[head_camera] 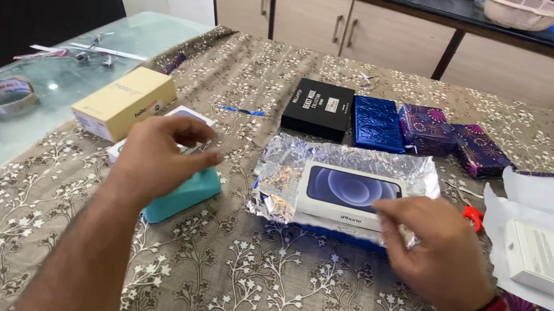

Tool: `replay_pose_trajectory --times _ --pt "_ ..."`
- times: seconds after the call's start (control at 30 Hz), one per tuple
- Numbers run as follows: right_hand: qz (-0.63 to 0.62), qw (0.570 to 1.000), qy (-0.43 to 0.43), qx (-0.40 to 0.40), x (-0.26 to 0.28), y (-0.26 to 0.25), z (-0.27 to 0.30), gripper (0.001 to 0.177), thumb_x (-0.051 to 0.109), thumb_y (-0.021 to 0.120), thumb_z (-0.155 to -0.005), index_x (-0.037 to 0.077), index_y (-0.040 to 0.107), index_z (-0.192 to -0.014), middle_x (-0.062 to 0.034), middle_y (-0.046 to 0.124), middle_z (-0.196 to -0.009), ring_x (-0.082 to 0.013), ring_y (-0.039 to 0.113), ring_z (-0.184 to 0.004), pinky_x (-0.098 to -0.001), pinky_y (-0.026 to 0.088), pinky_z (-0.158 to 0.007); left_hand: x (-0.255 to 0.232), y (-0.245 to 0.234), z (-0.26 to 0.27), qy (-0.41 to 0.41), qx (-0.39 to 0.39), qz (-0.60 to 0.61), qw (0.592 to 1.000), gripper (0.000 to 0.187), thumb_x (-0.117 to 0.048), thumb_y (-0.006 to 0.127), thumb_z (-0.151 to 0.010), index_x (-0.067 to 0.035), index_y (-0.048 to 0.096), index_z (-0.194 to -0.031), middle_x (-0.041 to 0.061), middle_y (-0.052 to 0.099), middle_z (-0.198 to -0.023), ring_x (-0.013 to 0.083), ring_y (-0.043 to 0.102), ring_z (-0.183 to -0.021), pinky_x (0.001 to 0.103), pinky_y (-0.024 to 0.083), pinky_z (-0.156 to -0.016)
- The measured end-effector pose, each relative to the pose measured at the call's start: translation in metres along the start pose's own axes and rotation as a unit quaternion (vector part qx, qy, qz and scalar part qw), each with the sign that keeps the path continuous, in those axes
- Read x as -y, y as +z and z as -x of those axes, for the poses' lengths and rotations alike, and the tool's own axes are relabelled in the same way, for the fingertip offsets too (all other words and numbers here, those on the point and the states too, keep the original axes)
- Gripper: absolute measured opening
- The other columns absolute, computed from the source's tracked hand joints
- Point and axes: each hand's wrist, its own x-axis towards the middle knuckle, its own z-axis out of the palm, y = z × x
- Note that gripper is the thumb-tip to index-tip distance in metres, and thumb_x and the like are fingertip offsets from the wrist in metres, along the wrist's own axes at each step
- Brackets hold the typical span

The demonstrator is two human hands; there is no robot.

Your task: The person wraps a small rectangular box with blue metallic paper, folds the edges, and secures them with tape. They then place an iPhone box onto a sheet of silver wrapping paper, fold the paper around it, and trim the excess with scissors.

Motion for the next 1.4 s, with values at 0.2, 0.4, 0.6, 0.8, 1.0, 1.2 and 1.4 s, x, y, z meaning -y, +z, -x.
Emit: replay_pose_trajectory --times 0.2,0.4,0.6,0.8,1.0,1.2,1.4 --pt "0.03 0.969 0.24 0.043 -0.026 -0.016 0.004 0.033 0.02 0.074 -0.084 0.007 0.074 -0.114 -0.0102 0.076 -0.095 -0.0228 0.071 -0.076 -0.0358 0.059 -0.067 -0.019 0.063 0.018 0.09 -0.017 0.064 0.994 0.034 -0.02 0.081 -0.08 -0.014 0.076 -0.112 0.01 0.074 -0.117 0.0249 0.075 -0.094 0.034 0.06 -0.086" --pt "0.039 0.932 0.317 0.17 -0.037 -0.022 0.008 0.081 0.046 0.09 -0.067 0.014 0.062 -0.136 -0.012 0.078 -0.095 -0.0235 0.075 -0.081 -0.0377 0.06 -0.077 -0.026 0.101 0.024 0.143 -0.014 -0.052 0.988 0.047 -0.01 0.084 -0.07 -0.018 0.078 -0.117 0.024 0.057 -0.137 0.0429 0.054 -0.123 0.046 0.044 -0.101" --pt "0.07 0.934 0.272 0.22 -0.022 -0.014 0.006 0.088 0.052 0.085 -0.073 0.022 0.054 -0.148 -0.0107 0.072 -0.109 -0.0261 0.066 -0.099 -0.0408 0.053 -0.088 -0.022 0.1 0.015 -0.024 0.086 -0.022 0.996 0.04 -0.005 0.07 -0.078 -0.022 0.076 -0.113 0.014 0.071 -0.129 0.0296 0.068 -0.117 0.037 0.052 -0.104" --pt "0.091 0.882 0.322 0.332 -0.011 -0.006 0.0 0.088 0.056 0.077 -0.084 0.03 0.041 -0.16 -0.0105 0.066 -0.111 -0.0227 0.067 -0.1 -0.0379 0.055 -0.089 -0.022 0.084 0.016 0.033 0.023 -0.06 0.997 0.039 0.003 0.065 -0.078 -0.016 0.078 -0.109 0.015 0.068 -0.121 0.0308 0.065 -0.116 0.038 0.051 -0.104" --pt "-0.007 0.949 0.303 0.086 -0.065 -0.014 0.011 0.039 0.02 0.065 -0.087 0.011 0.07 -0.124 -0.0112 0.078 -0.112 -0.0233 0.076 -0.096 -0.0378 0.059 -0.087 -0.022 0.078 0.02 0.032 -0.003 -0.056 0.998 0.039 0.0 0.068 -0.074 -0.014 0.074 -0.11 0.01 0.06 -0.131 0.0296 0.061 -0.121 0.039 0.05 -0.102" --pt "0.146 0.934 0.313 0.093 -0.104 -0.026 0.026 0.028 0.007 0.065 -0.084 0.01 0.078 -0.108 -0.0152 0.076 -0.105 -0.033 0.073 -0.093 -0.0421 0.058 -0.087 -0.031 0.091 0.025 0.1 -0.035 -0.087 0.991 0.046 -0.002 0.073 -0.069 -0.013 0.074 -0.114 0.016 0.053 -0.14 0.0372 0.046 -0.132 0.045 0.039 -0.109" --pt "0.208 0.887 0.388 0.137 -0.094 -0.037 0.02 0.023 0.016 0.067 -0.087 0.016 0.08 -0.107 -0.0134 0.078 -0.098 -0.0319 0.072 -0.093 -0.0417 0.057 -0.091 -0.041 0.093 0.033 0.145 -0.041 -0.035 0.988 0.033 -0.009 0.071 -0.077 -0.015 0.075 -0.11 0.013 0.052 -0.148 0.0328 0.054 -0.129 0.042 0.046 -0.103"
